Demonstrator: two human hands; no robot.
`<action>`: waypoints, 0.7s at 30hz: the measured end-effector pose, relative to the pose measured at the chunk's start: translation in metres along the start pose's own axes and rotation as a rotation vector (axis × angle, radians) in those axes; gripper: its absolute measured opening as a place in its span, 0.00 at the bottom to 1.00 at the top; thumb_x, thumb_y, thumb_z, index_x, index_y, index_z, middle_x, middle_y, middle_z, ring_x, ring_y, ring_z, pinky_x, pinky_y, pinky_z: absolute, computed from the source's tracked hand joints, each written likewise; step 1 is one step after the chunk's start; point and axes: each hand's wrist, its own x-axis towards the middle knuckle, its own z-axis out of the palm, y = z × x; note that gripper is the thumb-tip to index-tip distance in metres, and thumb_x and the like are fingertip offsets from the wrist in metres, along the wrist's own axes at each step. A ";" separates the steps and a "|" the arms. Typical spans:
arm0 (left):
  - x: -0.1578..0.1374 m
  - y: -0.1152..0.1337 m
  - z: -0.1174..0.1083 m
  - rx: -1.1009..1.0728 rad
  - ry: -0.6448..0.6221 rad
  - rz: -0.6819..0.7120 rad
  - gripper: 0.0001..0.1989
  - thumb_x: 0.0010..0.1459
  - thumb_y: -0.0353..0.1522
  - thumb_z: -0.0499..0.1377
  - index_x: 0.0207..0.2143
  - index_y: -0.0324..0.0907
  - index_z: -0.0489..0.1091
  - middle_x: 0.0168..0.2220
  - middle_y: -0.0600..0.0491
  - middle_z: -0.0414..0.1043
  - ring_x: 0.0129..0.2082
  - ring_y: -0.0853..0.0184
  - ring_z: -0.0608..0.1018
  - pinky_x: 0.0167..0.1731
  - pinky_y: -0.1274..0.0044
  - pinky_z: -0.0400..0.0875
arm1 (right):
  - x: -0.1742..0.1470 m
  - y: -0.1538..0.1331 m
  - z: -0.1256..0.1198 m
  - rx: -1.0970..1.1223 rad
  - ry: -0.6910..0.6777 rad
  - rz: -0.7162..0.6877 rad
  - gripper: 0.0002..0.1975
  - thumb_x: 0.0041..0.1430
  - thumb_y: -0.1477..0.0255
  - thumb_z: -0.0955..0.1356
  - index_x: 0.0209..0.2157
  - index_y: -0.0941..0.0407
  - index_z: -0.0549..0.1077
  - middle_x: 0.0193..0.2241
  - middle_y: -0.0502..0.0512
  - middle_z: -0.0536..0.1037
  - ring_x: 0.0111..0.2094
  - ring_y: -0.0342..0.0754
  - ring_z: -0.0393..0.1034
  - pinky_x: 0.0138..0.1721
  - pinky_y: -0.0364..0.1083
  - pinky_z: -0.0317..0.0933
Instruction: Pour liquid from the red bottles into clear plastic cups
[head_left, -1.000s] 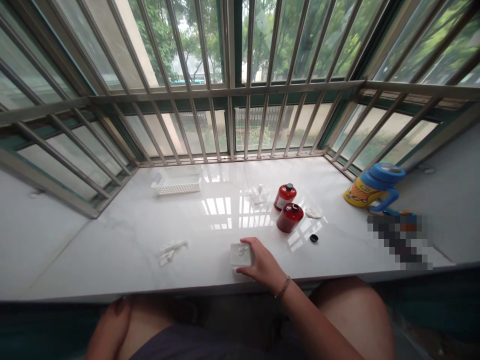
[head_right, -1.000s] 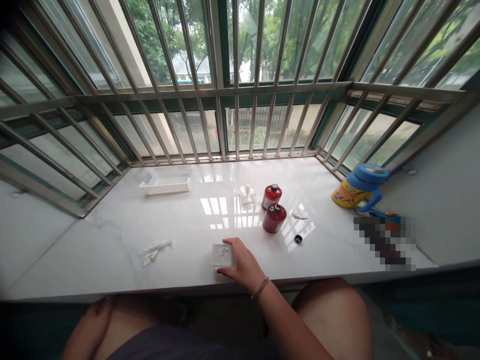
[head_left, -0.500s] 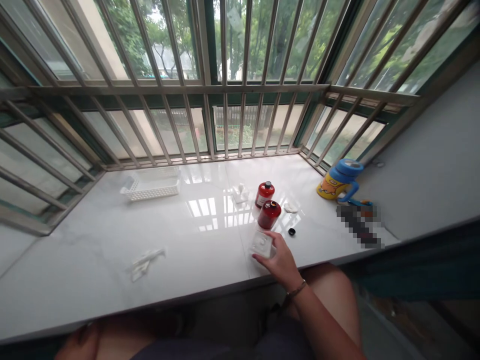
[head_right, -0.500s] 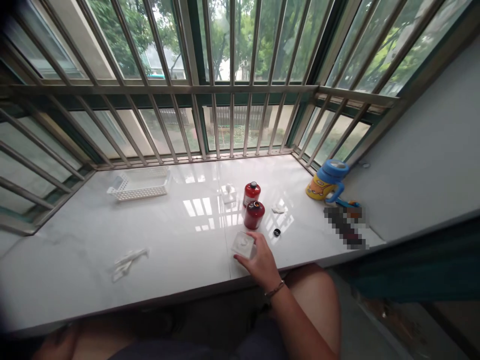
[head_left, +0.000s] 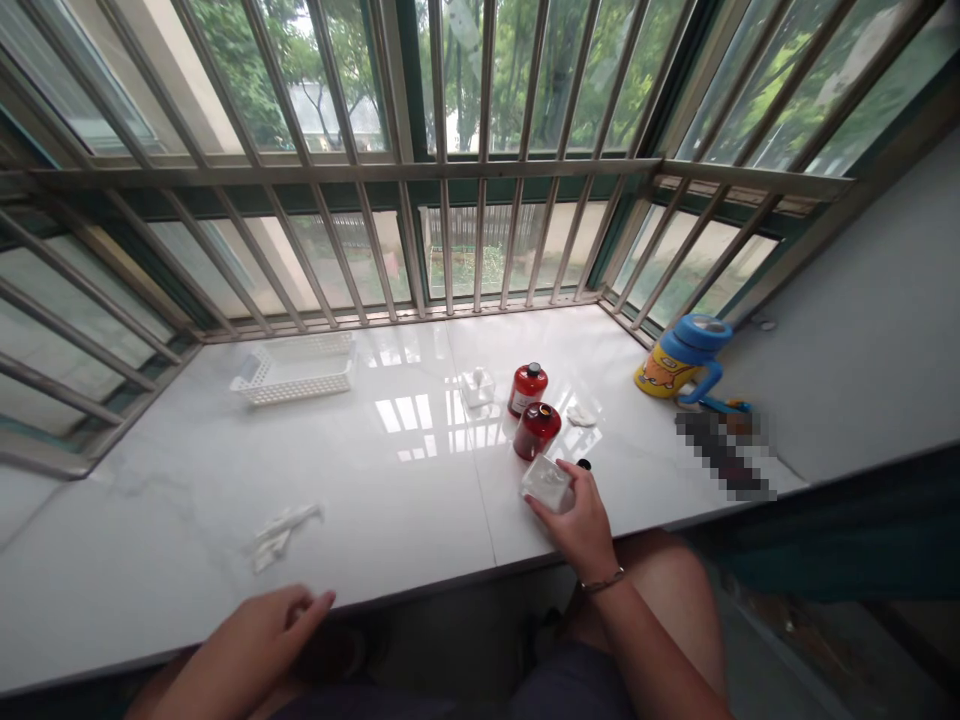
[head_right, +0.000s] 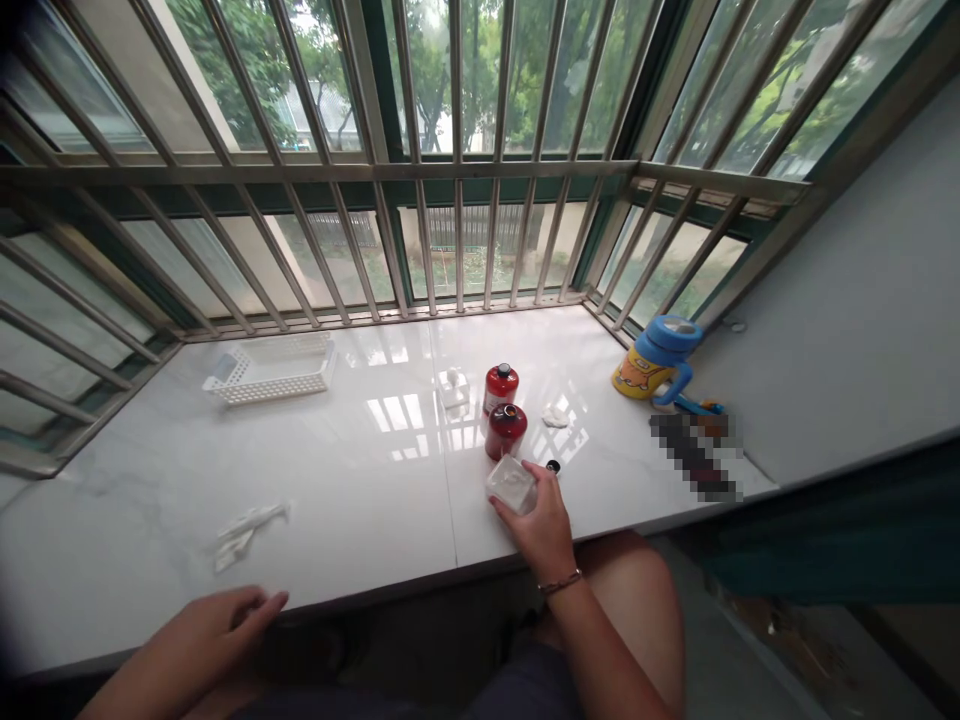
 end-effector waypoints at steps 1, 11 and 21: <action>0.008 0.025 -0.003 -0.035 -0.056 0.103 0.16 0.66 0.47 0.61 0.37 0.48 0.82 0.27 0.56 0.81 0.33 0.56 0.85 0.36 0.70 0.76 | 0.000 0.000 0.000 -0.009 0.003 0.001 0.37 0.57 0.51 0.77 0.61 0.52 0.68 0.57 0.62 0.75 0.58 0.63 0.73 0.62 0.63 0.68; 0.077 0.248 0.029 -0.444 0.133 0.726 0.22 0.64 0.43 0.66 0.57 0.45 0.75 0.55 0.45 0.80 0.55 0.53 0.82 0.55 0.63 0.78 | 0.000 0.004 0.004 -0.022 0.005 -0.018 0.38 0.57 0.50 0.77 0.62 0.52 0.66 0.58 0.63 0.75 0.60 0.63 0.72 0.62 0.62 0.68; 0.141 0.332 0.078 -0.429 -0.054 0.722 0.41 0.50 0.44 0.77 0.63 0.44 0.69 0.61 0.40 0.75 0.60 0.45 0.78 0.59 0.58 0.74 | 0.000 0.006 0.007 -0.034 0.000 -0.041 0.37 0.59 0.50 0.76 0.62 0.52 0.65 0.57 0.63 0.75 0.59 0.64 0.73 0.61 0.64 0.69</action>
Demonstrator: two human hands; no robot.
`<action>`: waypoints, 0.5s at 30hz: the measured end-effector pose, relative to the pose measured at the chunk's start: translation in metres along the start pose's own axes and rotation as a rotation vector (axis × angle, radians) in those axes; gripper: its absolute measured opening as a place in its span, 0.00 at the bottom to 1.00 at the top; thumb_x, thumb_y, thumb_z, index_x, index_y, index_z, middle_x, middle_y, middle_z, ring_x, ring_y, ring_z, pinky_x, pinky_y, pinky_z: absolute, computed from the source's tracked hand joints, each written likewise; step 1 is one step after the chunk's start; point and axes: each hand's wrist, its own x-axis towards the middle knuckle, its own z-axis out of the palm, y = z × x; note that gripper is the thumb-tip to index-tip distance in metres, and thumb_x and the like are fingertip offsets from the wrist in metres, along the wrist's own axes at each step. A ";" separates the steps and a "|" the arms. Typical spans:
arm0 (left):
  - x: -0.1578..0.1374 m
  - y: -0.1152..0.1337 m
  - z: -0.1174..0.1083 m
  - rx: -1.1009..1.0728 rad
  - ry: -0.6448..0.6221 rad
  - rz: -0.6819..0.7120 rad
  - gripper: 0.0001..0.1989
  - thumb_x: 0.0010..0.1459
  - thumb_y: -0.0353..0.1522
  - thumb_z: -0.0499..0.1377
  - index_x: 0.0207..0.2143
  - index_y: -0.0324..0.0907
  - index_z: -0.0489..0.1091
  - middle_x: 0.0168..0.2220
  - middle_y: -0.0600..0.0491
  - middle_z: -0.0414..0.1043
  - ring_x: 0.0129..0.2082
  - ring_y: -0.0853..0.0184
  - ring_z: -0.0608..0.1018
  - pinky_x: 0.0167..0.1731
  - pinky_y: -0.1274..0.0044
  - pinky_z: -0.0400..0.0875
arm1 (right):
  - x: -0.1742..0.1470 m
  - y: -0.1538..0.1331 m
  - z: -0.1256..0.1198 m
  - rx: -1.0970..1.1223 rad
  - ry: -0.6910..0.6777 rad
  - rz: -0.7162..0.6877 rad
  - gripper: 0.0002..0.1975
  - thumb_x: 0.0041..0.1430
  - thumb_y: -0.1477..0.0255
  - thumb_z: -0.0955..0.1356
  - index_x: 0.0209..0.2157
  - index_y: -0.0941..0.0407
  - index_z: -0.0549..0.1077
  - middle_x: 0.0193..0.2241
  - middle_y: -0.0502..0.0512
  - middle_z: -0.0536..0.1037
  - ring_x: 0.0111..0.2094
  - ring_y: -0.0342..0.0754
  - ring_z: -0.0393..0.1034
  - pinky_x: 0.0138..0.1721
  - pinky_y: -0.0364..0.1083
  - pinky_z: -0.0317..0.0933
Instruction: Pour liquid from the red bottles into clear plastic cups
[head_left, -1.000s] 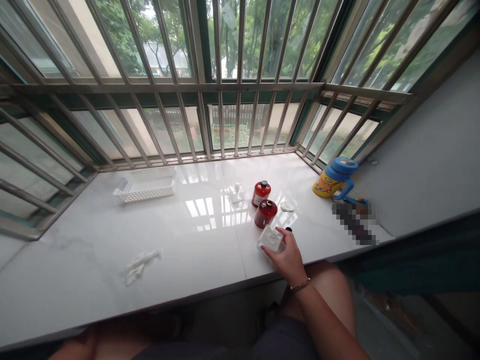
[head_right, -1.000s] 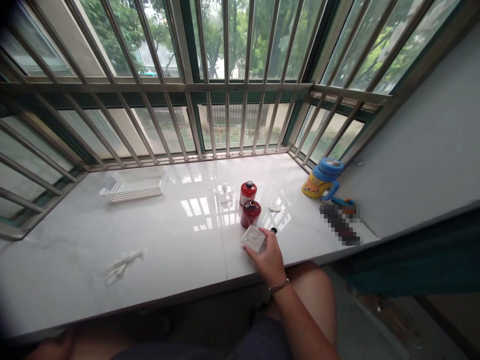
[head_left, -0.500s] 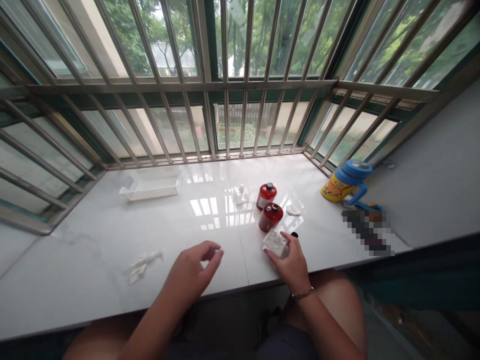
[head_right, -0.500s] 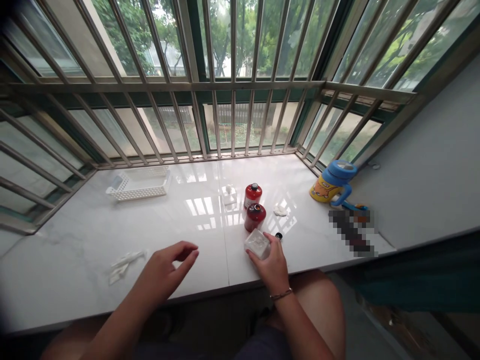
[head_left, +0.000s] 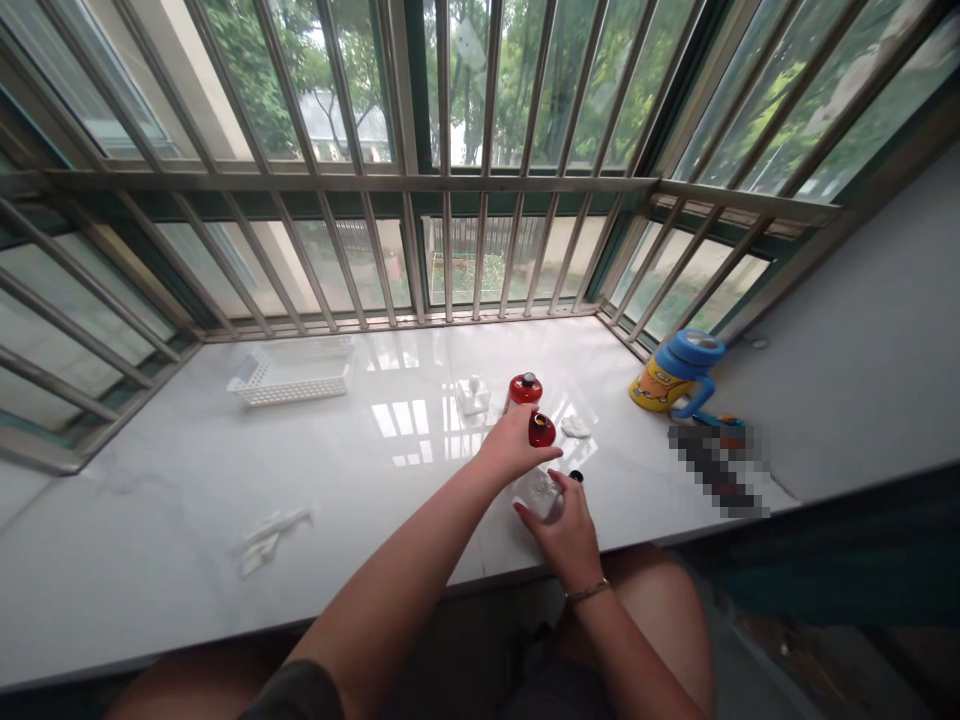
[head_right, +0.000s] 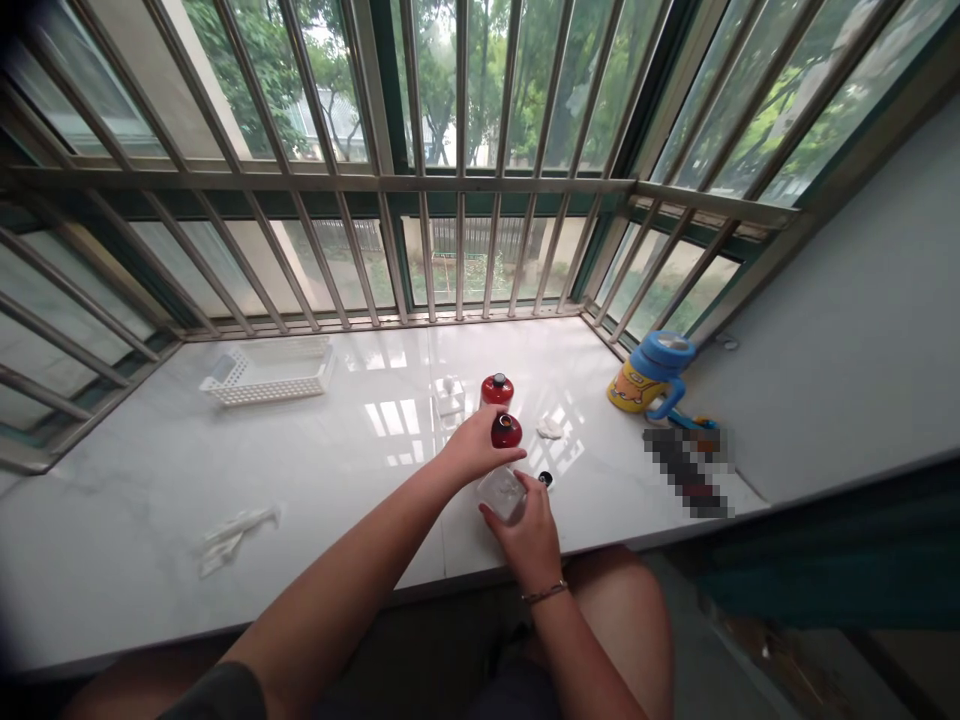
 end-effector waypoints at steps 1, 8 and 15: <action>0.001 -0.002 0.001 -0.003 -0.003 -0.004 0.39 0.50 0.43 0.76 0.62 0.45 0.69 0.60 0.41 0.76 0.58 0.46 0.79 0.57 0.59 0.74 | 0.000 0.000 0.000 -0.001 0.002 -0.003 0.37 0.59 0.50 0.77 0.62 0.51 0.65 0.57 0.63 0.75 0.58 0.64 0.73 0.60 0.64 0.70; -0.031 -0.021 -0.036 -0.091 0.202 -0.014 0.33 0.52 0.43 0.76 0.58 0.48 0.72 0.55 0.47 0.80 0.53 0.53 0.82 0.54 0.63 0.77 | -0.001 -0.003 -0.001 -0.025 0.011 -0.027 0.37 0.61 0.48 0.75 0.63 0.51 0.64 0.57 0.64 0.75 0.59 0.64 0.73 0.61 0.64 0.69; -0.128 -0.041 -0.103 0.037 0.454 -0.125 0.34 0.56 0.46 0.73 0.62 0.47 0.71 0.59 0.45 0.78 0.57 0.53 0.81 0.59 0.61 0.76 | -0.001 -0.004 -0.003 -0.046 -0.024 -0.017 0.38 0.60 0.47 0.75 0.64 0.52 0.64 0.59 0.65 0.74 0.61 0.65 0.71 0.62 0.63 0.68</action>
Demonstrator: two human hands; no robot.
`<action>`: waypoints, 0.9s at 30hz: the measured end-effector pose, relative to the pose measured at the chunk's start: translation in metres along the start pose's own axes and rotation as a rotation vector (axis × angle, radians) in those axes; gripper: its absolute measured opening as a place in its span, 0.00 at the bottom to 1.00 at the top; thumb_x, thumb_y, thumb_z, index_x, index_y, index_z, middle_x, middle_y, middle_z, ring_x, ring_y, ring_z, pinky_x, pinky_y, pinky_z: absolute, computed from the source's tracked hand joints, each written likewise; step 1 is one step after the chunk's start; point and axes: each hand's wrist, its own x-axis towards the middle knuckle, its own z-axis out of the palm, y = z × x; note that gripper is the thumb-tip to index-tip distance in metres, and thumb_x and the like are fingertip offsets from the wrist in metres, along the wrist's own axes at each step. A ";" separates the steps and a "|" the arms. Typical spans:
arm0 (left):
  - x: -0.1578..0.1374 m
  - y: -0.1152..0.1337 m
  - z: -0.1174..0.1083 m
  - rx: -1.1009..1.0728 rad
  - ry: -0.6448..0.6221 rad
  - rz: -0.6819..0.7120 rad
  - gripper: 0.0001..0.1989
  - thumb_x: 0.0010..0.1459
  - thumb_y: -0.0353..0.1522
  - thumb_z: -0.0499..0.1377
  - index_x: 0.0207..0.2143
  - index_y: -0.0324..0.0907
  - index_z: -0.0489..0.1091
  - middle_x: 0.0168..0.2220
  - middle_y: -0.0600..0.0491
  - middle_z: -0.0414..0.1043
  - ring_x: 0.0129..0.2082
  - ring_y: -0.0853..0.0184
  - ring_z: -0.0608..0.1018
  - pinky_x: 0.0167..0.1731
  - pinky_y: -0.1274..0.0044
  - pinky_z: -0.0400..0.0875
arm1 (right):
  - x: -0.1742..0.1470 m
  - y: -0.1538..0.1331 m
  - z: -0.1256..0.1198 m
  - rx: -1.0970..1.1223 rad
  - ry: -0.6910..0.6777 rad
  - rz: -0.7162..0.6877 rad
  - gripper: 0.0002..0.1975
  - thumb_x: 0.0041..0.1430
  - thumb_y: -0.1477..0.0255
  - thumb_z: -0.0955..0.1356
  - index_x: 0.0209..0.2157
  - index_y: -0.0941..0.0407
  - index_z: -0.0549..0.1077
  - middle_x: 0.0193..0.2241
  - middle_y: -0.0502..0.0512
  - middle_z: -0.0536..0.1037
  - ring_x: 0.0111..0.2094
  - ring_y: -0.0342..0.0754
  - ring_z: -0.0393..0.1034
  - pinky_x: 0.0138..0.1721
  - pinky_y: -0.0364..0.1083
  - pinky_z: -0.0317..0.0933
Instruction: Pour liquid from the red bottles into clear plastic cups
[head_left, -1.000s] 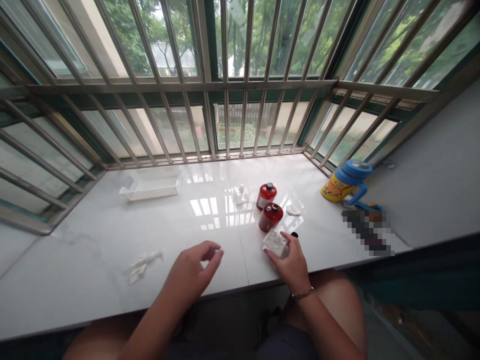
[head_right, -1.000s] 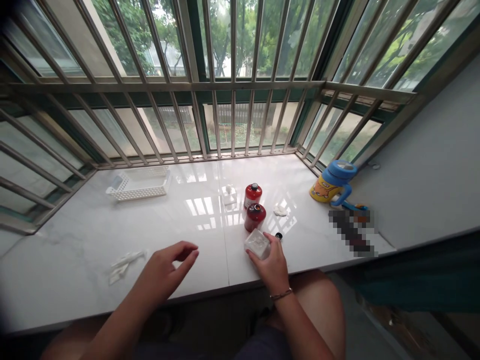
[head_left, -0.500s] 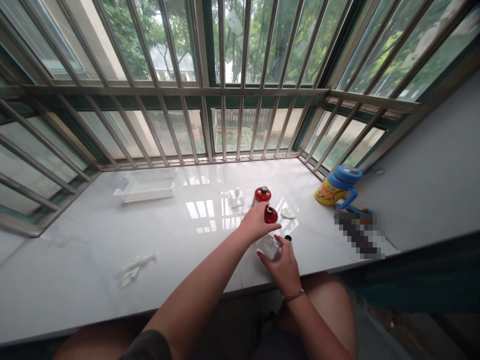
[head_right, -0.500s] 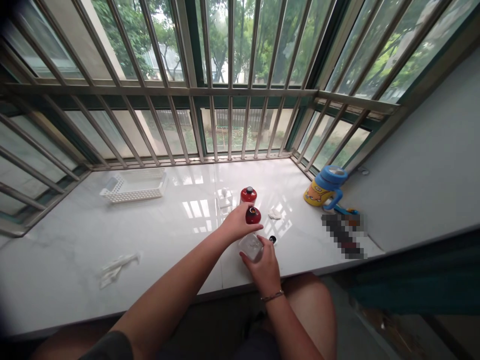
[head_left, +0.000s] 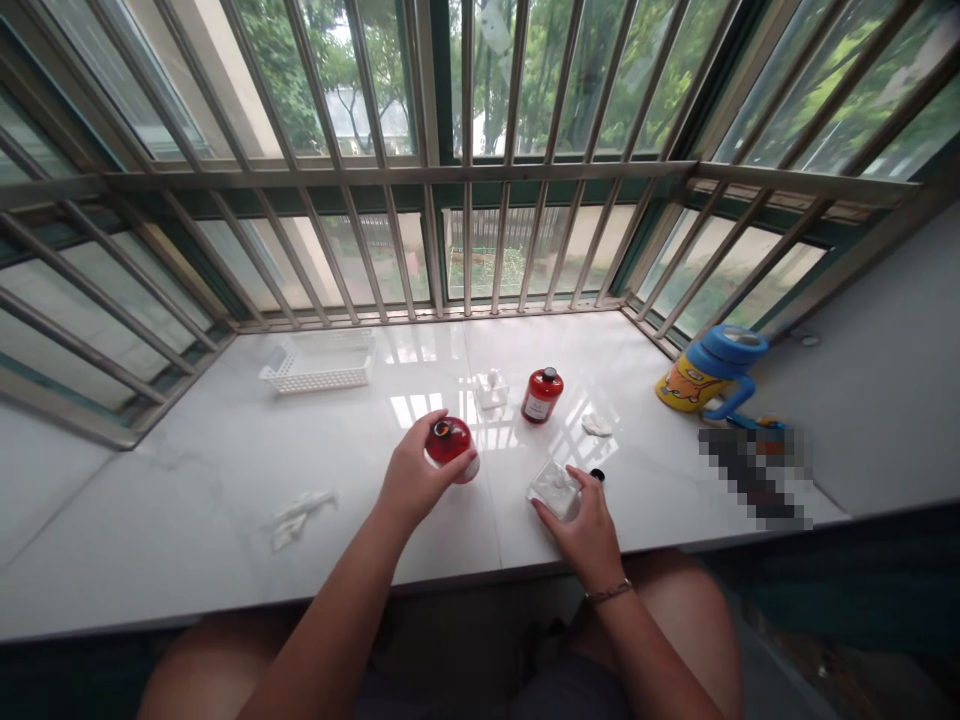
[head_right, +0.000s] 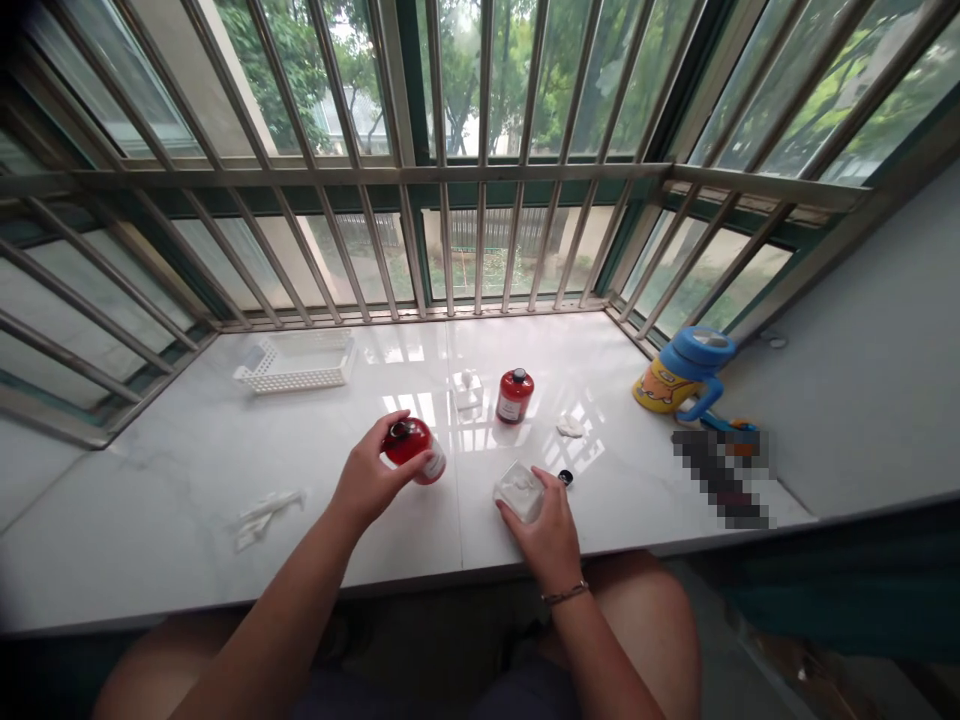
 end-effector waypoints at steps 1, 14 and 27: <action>-0.011 -0.005 -0.011 0.024 0.024 -0.024 0.34 0.57 0.46 0.72 0.62 0.47 0.71 0.59 0.46 0.78 0.56 0.53 0.81 0.59 0.61 0.76 | 0.000 0.000 0.000 0.003 -0.002 0.001 0.39 0.60 0.47 0.75 0.64 0.52 0.65 0.59 0.65 0.74 0.61 0.65 0.72 0.62 0.63 0.68; -0.089 -0.059 -0.041 0.077 0.164 -0.129 0.38 0.49 0.47 0.76 0.61 0.49 0.71 0.58 0.47 0.76 0.57 0.52 0.80 0.60 0.59 0.76 | -0.002 0.013 0.006 0.000 -0.038 0.088 0.52 0.50 0.41 0.77 0.67 0.55 0.62 0.61 0.69 0.75 0.59 0.68 0.73 0.62 0.65 0.67; -0.098 -0.054 -0.013 -0.209 0.223 -0.229 0.34 0.48 0.41 0.75 0.56 0.47 0.70 0.55 0.47 0.81 0.53 0.55 0.84 0.57 0.62 0.79 | -0.013 0.013 -0.006 0.057 -0.204 0.088 0.44 0.57 0.45 0.75 0.66 0.53 0.62 0.59 0.67 0.77 0.59 0.66 0.75 0.61 0.62 0.69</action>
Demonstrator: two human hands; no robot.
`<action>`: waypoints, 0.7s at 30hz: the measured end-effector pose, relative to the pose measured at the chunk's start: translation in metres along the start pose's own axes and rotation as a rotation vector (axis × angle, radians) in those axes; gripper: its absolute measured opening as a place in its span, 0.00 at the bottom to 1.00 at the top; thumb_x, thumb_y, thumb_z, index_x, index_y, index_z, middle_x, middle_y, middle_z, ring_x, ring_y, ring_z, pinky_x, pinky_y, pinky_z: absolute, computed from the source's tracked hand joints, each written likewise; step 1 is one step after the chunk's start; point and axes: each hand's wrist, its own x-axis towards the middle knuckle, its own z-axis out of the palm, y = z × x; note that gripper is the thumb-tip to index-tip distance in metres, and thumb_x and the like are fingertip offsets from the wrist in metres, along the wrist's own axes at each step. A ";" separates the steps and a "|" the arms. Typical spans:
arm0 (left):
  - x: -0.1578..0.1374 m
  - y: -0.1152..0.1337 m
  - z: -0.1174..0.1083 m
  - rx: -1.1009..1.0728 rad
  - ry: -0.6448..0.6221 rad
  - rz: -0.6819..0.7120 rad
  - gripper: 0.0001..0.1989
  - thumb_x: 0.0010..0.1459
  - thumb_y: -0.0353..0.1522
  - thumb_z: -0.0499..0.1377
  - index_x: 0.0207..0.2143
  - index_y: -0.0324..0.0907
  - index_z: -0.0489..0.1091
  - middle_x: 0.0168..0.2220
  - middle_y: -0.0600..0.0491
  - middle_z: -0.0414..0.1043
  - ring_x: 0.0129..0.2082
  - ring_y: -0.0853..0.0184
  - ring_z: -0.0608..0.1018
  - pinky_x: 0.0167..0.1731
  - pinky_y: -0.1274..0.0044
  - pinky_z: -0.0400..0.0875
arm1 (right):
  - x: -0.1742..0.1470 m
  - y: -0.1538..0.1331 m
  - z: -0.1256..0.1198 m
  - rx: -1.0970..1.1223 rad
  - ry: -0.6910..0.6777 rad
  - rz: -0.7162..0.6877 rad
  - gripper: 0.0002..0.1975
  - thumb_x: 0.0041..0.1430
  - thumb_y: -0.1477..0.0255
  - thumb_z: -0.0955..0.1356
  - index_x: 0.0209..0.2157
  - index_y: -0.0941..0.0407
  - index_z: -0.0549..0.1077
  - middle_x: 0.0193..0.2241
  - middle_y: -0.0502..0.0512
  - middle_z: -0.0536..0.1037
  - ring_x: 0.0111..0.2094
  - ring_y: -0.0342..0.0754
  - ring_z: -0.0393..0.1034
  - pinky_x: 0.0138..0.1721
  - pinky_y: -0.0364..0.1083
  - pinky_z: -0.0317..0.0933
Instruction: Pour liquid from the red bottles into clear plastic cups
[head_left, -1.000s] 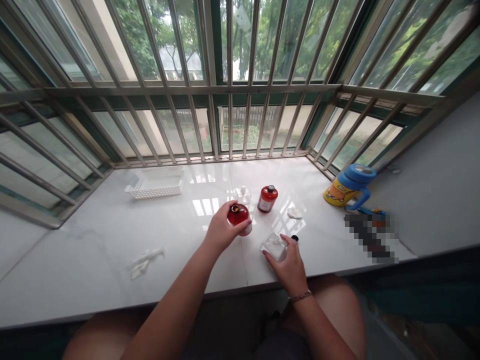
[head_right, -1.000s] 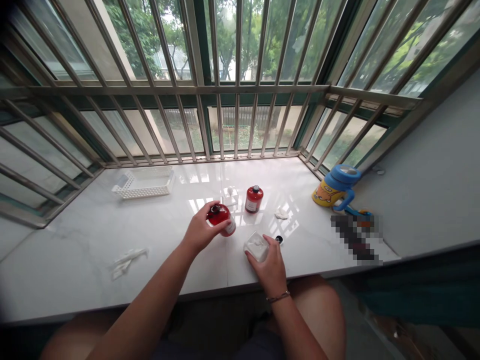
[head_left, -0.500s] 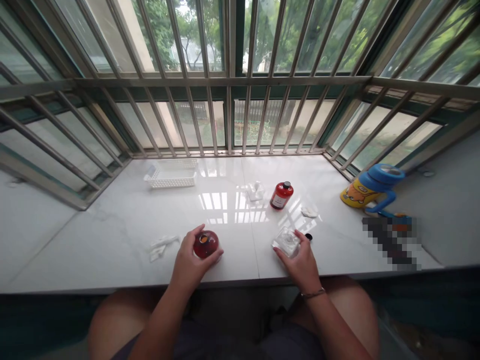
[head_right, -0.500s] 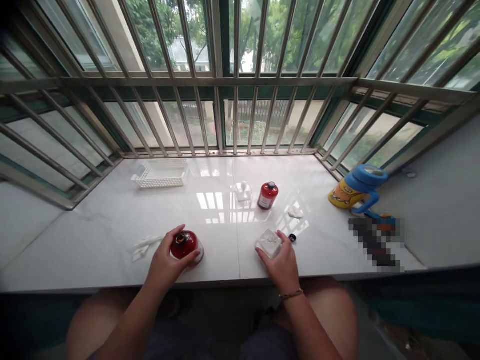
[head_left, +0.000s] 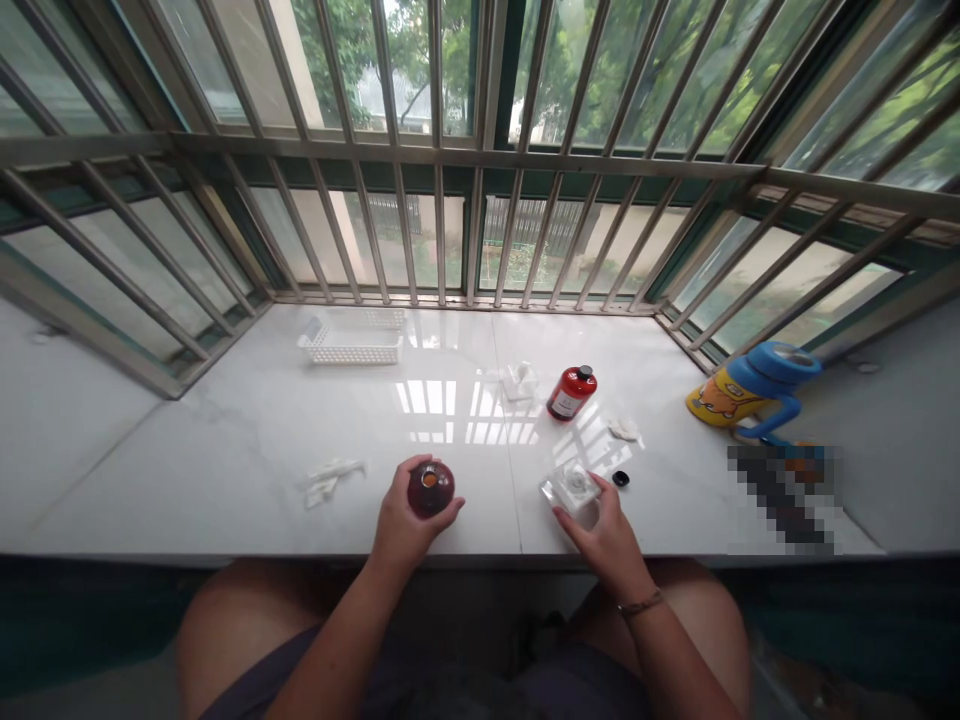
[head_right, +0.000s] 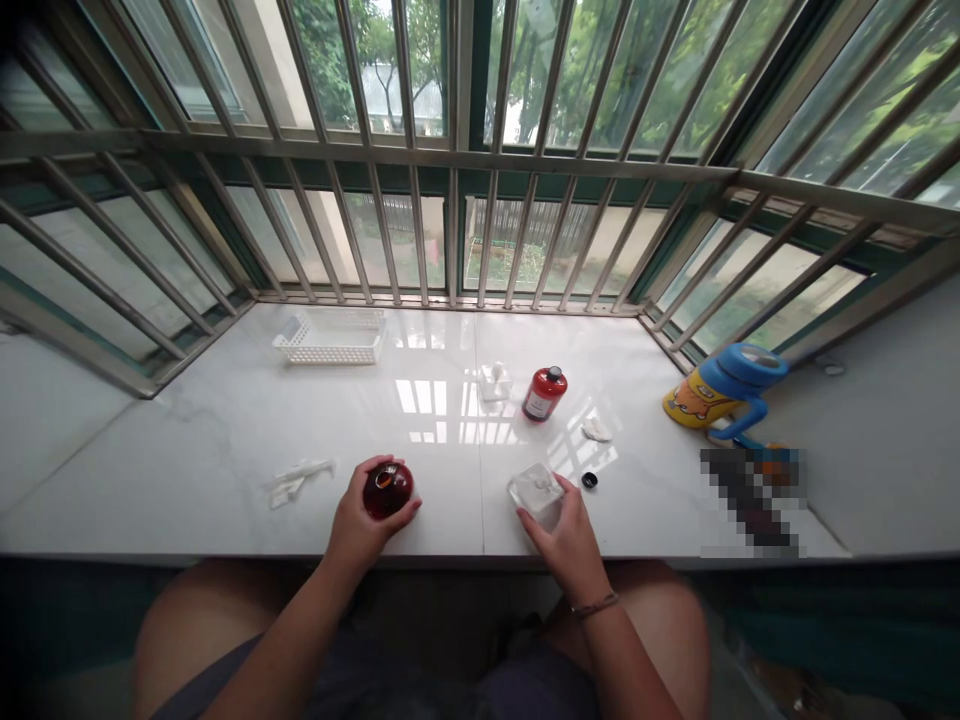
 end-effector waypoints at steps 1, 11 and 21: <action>0.000 -0.001 0.000 -0.001 -0.001 0.000 0.34 0.48 0.41 0.75 0.56 0.47 0.70 0.55 0.48 0.81 0.53 0.55 0.84 0.57 0.63 0.79 | -0.002 -0.002 0.000 -0.005 -0.006 0.015 0.44 0.55 0.45 0.76 0.64 0.54 0.63 0.59 0.68 0.77 0.59 0.66 0.75 0.60 0.62 0.69; 0.003 -0.016 0.003 -0.026 0.019 0.027 0.36 0.47 0.41 0.77 0.56 0.47 0.70 0.54 0.47 0.80 0.52 0.53 0.84 0.55 0.60 0.80 | -0.010 -0.038 0.011 0.083 0.021 0.050 0.51 0.51 0.39 0.76 0.66 0.55 0.62 0.63 0.70 0.74 0.60 0.66 0.75 0.58 0.60 0.71; 0.005 -0.030 0.003 0.013 0.027 0.140 0.35 0.49 0.42 0.76 0.57 0.47 0.69 0.54 0.46 0.79 0.52 0.54 0.84 0.54 0.62 0.80 | -0.011 -0.035 0.026 -0.137 0.087 0.002 0.48 0.54 0.40 0.74 0.66 0.55 0.65 0.59 0.68 0.79 0.56 0.66 0.78 0.54 0.59 0.73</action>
